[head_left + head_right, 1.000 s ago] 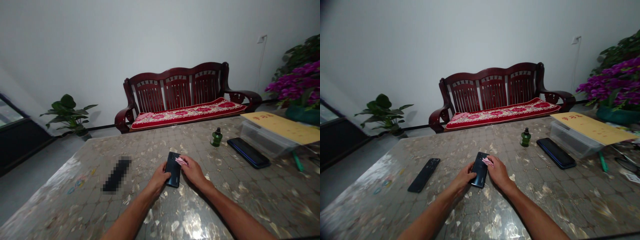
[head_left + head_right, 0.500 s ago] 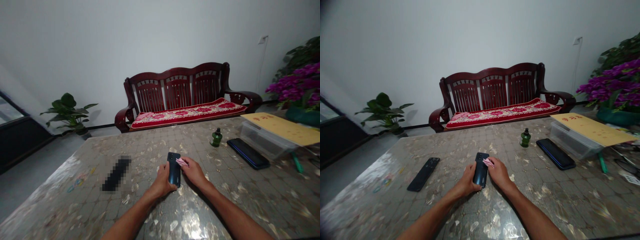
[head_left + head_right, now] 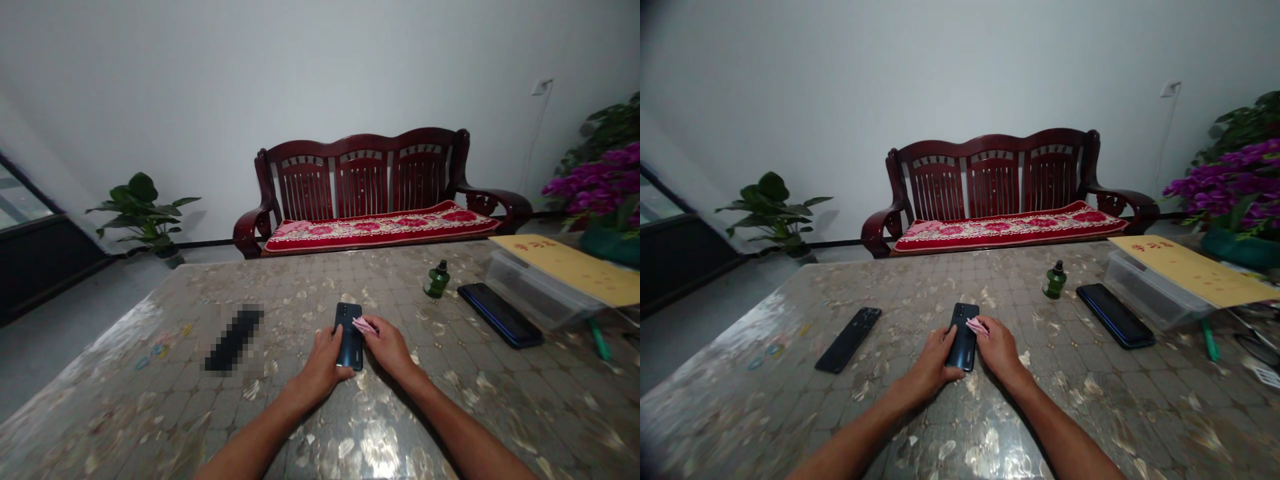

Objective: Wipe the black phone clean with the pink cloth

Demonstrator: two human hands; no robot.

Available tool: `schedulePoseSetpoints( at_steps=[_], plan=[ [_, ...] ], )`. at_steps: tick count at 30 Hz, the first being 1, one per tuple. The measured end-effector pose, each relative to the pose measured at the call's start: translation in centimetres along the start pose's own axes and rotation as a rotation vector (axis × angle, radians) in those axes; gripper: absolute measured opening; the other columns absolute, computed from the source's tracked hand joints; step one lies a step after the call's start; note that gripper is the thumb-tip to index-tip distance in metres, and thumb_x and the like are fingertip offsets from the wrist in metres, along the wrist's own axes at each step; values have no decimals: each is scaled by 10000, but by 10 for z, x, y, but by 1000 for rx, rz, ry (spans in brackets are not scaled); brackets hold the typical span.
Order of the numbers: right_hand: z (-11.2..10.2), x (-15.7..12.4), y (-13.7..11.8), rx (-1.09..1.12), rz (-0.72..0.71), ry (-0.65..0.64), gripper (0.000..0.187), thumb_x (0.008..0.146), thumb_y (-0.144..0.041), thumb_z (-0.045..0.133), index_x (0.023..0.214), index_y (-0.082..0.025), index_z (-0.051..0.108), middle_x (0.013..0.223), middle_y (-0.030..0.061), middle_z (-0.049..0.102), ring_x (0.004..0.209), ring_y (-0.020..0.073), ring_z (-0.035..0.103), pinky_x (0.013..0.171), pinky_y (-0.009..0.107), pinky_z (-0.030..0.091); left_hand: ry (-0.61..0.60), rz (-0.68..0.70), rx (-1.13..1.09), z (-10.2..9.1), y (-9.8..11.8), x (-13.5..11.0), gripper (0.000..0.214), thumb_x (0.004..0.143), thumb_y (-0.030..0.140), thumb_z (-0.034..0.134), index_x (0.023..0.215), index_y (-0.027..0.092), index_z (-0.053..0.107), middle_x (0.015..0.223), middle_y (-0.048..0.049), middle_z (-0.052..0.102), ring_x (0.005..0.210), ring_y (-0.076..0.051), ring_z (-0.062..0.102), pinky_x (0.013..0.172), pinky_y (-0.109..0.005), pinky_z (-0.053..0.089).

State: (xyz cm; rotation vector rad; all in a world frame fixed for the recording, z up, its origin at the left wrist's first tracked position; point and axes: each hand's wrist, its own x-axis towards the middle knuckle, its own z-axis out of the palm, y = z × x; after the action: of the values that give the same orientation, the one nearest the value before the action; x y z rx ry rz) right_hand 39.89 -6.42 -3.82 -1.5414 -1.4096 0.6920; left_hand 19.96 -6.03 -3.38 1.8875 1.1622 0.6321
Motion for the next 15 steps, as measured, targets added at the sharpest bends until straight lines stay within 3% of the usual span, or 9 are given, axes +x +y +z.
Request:
schedulePoseSetpoints(
  at_steps=[15],
  plan=[
    [2, 2, 14, 150, 89, -70, 341, 806, -434, 625, 1070, -269, 764, 1056, 45, 761, 950, 256, 692, 804, 377, 567, 63, 45, -35, 7, -2, -6, 852, 661, 294, 841, 1442, 233, 508, 1467, -148, 442, 1351, -392, 348, 1193, -554, 205]
  ],
)
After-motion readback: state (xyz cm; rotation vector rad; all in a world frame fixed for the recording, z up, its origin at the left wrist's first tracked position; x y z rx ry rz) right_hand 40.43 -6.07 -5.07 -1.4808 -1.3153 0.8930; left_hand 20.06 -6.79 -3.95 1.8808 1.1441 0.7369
